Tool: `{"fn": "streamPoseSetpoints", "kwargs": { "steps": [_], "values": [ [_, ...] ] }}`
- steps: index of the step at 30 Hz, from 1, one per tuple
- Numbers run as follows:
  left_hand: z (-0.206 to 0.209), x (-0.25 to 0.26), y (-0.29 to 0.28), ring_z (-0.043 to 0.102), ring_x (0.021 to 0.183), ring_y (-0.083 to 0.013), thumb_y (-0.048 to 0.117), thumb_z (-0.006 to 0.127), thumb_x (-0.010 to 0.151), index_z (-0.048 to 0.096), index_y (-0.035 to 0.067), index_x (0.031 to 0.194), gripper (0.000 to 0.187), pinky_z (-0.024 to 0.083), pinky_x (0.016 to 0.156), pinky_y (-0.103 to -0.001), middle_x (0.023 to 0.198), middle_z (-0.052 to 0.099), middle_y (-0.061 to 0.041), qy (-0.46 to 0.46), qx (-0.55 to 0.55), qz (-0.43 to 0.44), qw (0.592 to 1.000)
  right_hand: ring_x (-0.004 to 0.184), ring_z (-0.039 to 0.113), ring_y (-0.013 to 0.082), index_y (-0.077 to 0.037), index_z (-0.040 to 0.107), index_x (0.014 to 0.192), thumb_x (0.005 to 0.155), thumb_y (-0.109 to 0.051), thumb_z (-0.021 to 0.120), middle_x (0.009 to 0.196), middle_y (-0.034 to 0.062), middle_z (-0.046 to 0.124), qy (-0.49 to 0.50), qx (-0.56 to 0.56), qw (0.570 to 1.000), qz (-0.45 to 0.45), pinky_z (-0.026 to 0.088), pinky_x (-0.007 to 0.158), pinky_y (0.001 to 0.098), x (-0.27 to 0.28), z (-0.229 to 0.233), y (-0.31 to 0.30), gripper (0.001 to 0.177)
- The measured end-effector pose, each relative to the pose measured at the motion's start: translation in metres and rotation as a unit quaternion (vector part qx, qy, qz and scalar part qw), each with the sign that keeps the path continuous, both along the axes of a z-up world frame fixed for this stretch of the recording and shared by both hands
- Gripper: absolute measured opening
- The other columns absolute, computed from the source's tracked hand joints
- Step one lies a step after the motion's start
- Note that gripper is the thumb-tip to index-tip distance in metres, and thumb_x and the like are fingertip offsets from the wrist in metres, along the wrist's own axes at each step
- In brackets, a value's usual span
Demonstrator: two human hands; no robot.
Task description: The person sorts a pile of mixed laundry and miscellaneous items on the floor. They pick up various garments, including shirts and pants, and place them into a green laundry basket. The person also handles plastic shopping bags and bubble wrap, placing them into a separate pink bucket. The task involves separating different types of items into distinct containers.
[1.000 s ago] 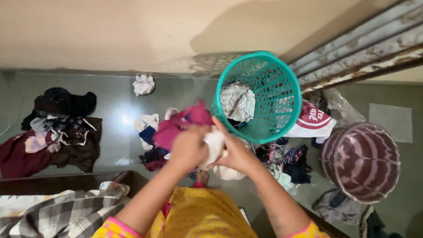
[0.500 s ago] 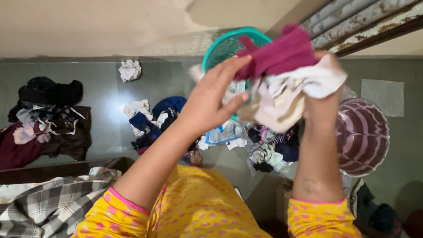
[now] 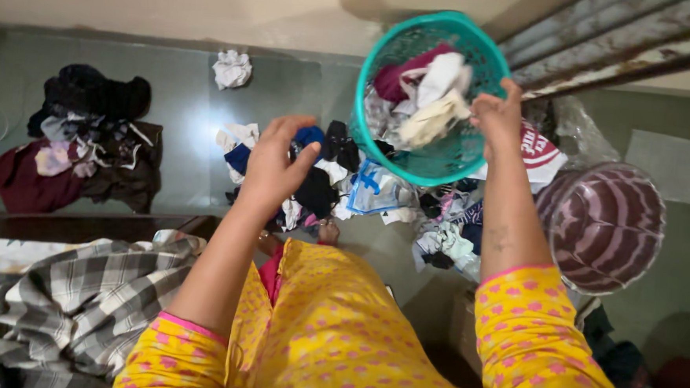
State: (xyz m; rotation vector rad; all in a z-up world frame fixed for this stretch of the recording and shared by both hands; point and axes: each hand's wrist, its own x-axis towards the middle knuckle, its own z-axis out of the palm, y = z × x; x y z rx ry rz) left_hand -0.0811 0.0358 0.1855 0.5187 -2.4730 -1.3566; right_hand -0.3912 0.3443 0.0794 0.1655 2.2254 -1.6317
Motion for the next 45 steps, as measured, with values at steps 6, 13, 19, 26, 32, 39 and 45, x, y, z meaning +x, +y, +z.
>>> {"fn": "streamPoseSetpoints", "kwargs": {
  "steps": [6,13,19,26,32,39,45],
  "values": [
    [-0.040,0.032,-0.011,0.062,0.120,-0.0382,0.020,0.071,0.092,0.065,0.006,0.124,0.036,0.050,0.102,-0.044,0.127,0.066,-0.018,-0.008,0.009,0.044,0.999,0.093,0.066,0.0098,-0.006,0.066,0.119,0.094,-0.001,0.072,0.107,0.0010,0.070,0.134,-0.019,0.959,0.250,0.055,0.081,0.0269,0.039,-0.023,-0.062,0.026],
    [-0.037,0.101,-0.056,0.059,0.123,-0.0413,0.024,0.071,0.090,0.064,0.010,0.126,0.039,0.048,0.102,-0.046,0.136,0.059,-0.020,-0.022,0.010,0.081,0.996,0.077,0.065,0.0057,-0.008,0.071,0.095,0.089,-0.009,0.079,0.085,-0.0019,0.071,0.131,0.033,0.884,0.447,0.054,0.071,0.0239,0.145,-0.035,-0.216,0.010],
    [-0.031,0.221,-0.158,0.059,0.121,-0.0391,0.024,0.071,0.089,0.064,0.012,0.126,0.039,0.049,0.099,-0.047,0.132,0.062,-0.015,-0.140,-0.016,0.190,0.972,0.066,0.059,0.0063,-0.008,0.070,0.086,0.083,-0.017,0.084,0.072,0.0001,0.068,0.122,0.093,0.811,0.565,0.051,0.061,0.0261,0.241,-0.017,-0.337,0.016],
    [-0.022,0.391,-0.241,0.063,0.111,-0.0389,0.022,0.072,0.093,0.067,0.006,0.125,0.037,0.051,0.094,-0.046,0.124,0.066,-0.019,-0.079,-0.074,0.397,0.911,0.066,0.059,0.0057,-0.008,0.068,0.078,0.084,-0.023,0.084,0.069,-0.0008,0.066,0.167,0.064,0.754,0.632,0.050,0.062,0.0262,0.300,0.034,-0.481,0.023],
    [-0.032,0.439,-0.254,0.063,0.103,-0.0354,0.022,0.072,0.093,0.066,0.006,0.127,0.037,0.051,0.091,-0.045,0.122,0.066,-0.019,-0.076,-0.040,0.480,0.873,0.066,0.056,0.0080,-0.006,0.067,0.084,0.090,-0.025,0.079,0.070,0.0008,0.064,0.191,0.038,0.682,0.705,0.050,0.063,0.0282,0.358,0.074,-0.585,0.024],
    [-0.037,0.426,-0.257,0.059,0.121,-0.0408,0.023,0.073,0.090,0.066,0.007,0.126,0.040,0.048,0.100,-0.047,0.131,0.063,-0.022,-0.088,-0.038,0.518,0.850,0.070,0.061,0.0064,-0.008,0.071,0.094,0.093,-0.017,0.072,0.078,-0.0020,0.068,0.151,-0.023,0.627,0.764,0.051,0.064,0.0259,0.401,0.041,-0.695,0.010],
    [-0.072,0.409,-0.290,0.058,0.124,-0.0414,0.025,0.072,0.092,0.066,0.008,0.128,0.040,0.048,0.102,-0.047,0.133,0.062,-0.021,-0.117,-0.020,0.602,0.789,0.068,0.062,0.0074,-0.006,0.069,0.100,0.097,-0.010,0.066,0.081,-0.0018,0.067,-0.032,0.000,0.649,0.760,0.050,0.060,0.0245,0.395,-0.044,-0.821,0.006]
  ]
}}
